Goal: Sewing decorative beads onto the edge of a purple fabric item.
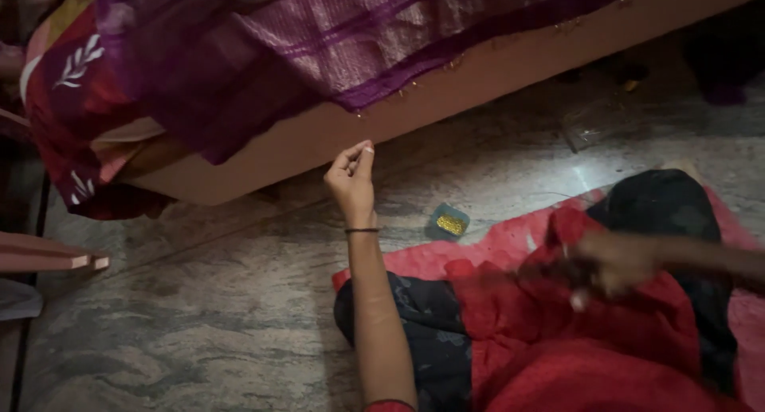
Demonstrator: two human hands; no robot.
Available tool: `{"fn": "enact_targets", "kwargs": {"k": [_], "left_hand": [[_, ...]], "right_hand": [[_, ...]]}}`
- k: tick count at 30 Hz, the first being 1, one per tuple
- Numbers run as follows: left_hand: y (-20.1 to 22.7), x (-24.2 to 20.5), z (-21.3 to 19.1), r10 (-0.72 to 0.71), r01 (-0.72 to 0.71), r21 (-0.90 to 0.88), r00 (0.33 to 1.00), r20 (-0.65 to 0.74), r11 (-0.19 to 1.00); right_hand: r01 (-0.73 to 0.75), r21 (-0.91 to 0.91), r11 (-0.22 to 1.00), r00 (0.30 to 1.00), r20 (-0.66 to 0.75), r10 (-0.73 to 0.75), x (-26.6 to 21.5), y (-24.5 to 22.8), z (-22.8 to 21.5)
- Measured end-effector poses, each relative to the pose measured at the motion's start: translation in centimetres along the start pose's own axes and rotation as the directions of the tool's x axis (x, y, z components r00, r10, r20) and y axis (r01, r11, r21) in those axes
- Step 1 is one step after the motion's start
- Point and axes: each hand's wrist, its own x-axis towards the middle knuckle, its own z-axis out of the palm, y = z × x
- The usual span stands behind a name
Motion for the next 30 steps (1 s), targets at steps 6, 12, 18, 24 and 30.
{"fn": "enact_targets", "kwargs": {"k": [6,12,18,24,30], "left_hand": [[-1.4,-3.7,-0.2,-0.061,0.066,-0.076,0.996,0.057,0.995],[-0.2,-9.6,3.0,-0.280,0.310,-0.174,0.943,0.179,0.935],[0.7,-14.2,6.0,-0.437,0.591,-0.406,0.799,0.414,0.697],[-2.2,-11.6,-7.5,-0.488,0.512,-0.531,0.850,0.199,0.676],[-5.9,-12.6,-25.0,-0.539,0.406,-0.410,0.790,-0.291,0.817]], "right_hand": [[0.438,-0.117,0.891,0.884,0.233,-0.405,0.3,6.1,7.5],[0.254,-0.370,0.894,0.900,-0.247,-0.359,4.6,4.6,6.3],[0.652,-0.338,0.679,0.363,-0.647,-0.671,9.0,-3.0,3.5],[0.365,0.234,0.901,0.919,-0.245,-0.308,6.2,3.7,3.0],[0.115,0.023,0.993,0.923,-0.371,-0.098,-0.1,16.3,-1.7]]}}
